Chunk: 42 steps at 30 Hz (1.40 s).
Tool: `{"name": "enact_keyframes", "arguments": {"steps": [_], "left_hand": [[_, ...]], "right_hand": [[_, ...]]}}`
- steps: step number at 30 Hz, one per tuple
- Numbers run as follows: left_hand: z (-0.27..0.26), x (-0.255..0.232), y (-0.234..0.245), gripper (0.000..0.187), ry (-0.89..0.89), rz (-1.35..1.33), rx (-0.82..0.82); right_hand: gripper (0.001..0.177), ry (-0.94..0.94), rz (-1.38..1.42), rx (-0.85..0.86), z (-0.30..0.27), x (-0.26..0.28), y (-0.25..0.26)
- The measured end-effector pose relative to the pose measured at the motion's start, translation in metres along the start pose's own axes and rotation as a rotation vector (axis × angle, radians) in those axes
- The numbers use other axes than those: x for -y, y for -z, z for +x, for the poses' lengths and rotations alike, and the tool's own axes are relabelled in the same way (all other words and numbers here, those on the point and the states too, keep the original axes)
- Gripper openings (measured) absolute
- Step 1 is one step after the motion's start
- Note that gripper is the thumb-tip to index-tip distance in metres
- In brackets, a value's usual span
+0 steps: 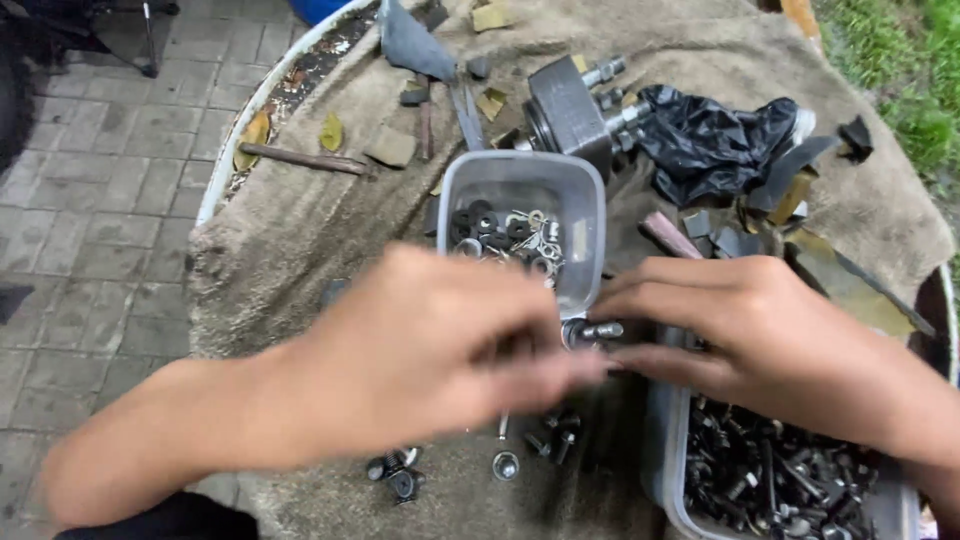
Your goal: Sorting various small hardware components like screws, washers, and nuts from a mixed container into separate groups.
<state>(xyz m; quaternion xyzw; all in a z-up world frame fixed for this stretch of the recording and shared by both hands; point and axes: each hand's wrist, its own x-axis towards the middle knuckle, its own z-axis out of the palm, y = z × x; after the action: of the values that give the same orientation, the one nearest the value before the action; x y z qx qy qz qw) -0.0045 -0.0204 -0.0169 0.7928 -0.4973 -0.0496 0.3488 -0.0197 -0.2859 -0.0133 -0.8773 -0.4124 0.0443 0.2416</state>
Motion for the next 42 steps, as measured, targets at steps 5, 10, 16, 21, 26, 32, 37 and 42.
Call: {"name": "enact_keyframes", "arguments": {"steps": [5,10,16,21,26,32,37,42], "left_hand": [[0.015,0.036,0.014,0.052,0.335,0.296,-0.290],[0.025,0.046,0.014,0.033,0.437,0.077,-0.146],[0.014,0.047,0.007,0.016,0.164,0.320,-0.393],[0.012,0.043,0.005,0.013,0.088,0.473,-0.505],[0.016,0.045,0.008,0.026,0.029,0.507,-0.528],[0.015,0.049,0.010,0.017,0.112,0.475,-0.551],[0.013,0.054,0.011,0.021,0.110,0.454,-0.564],[0.011,0.054,0.010,0.019,0.056,0.479,-0.590]], "right_hand": [[0.028,0.041,-0.106,-0.147,-0.005,0.018,0.012],[0.019,0.078,-0.312,-0.234,-0.006,0.025,0.020],[0.023,0.179,-0.422,-0.197,0.011,0.021,0.034],[0.024,0.271,-0.481,-0.164,0.039,0.018,0.024],[0.040,0.348,-0.504,0.050,0.068,0.010,0.013],[0.015,0.184,-0.641,0.182,0.101,-0.007,-0.024],[0.007,0.199,-0.694,0.002,0.116,-0.019,-0.041],[0.006,0.232,-0.746,-0.028,0.113,-0.013,-0.045]]}}
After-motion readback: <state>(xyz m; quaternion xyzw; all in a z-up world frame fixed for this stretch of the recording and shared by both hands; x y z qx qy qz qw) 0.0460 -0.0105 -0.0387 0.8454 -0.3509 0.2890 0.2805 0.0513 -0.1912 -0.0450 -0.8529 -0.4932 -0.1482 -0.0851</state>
